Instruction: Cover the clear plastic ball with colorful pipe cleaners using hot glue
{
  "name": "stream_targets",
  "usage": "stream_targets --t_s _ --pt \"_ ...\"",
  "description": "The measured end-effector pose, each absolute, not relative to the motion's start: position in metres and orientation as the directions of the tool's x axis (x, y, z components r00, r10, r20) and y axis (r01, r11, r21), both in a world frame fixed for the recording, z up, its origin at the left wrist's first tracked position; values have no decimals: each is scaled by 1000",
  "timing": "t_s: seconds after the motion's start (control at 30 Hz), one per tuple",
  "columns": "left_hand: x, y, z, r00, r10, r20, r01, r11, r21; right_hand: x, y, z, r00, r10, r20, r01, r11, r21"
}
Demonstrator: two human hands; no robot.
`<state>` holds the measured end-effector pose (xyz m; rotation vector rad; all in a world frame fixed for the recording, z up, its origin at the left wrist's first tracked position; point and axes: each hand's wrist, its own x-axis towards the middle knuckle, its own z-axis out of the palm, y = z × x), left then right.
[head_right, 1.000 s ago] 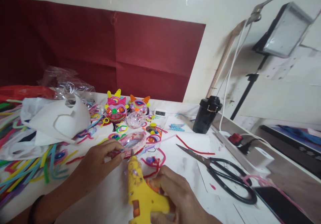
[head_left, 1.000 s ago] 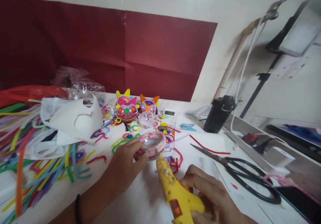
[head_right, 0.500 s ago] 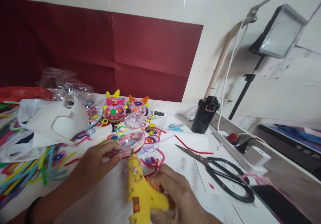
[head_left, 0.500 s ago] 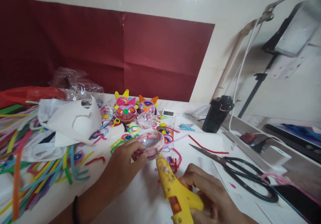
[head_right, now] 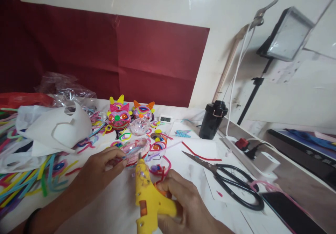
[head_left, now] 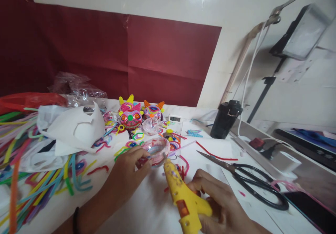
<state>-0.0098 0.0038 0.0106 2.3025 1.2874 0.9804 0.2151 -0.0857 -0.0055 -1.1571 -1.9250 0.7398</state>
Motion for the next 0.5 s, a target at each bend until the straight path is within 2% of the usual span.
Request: stream_targets --t_s 0.3,0.5 --pt "-10 3 11 359 836 414 627 -545 556 212 -82 -10 -235 920 314 351 381 -855" --pt "-10 4 13 349 840 416 618 -540 572 215 -82 -10 -248 882 400 332 466 -820"
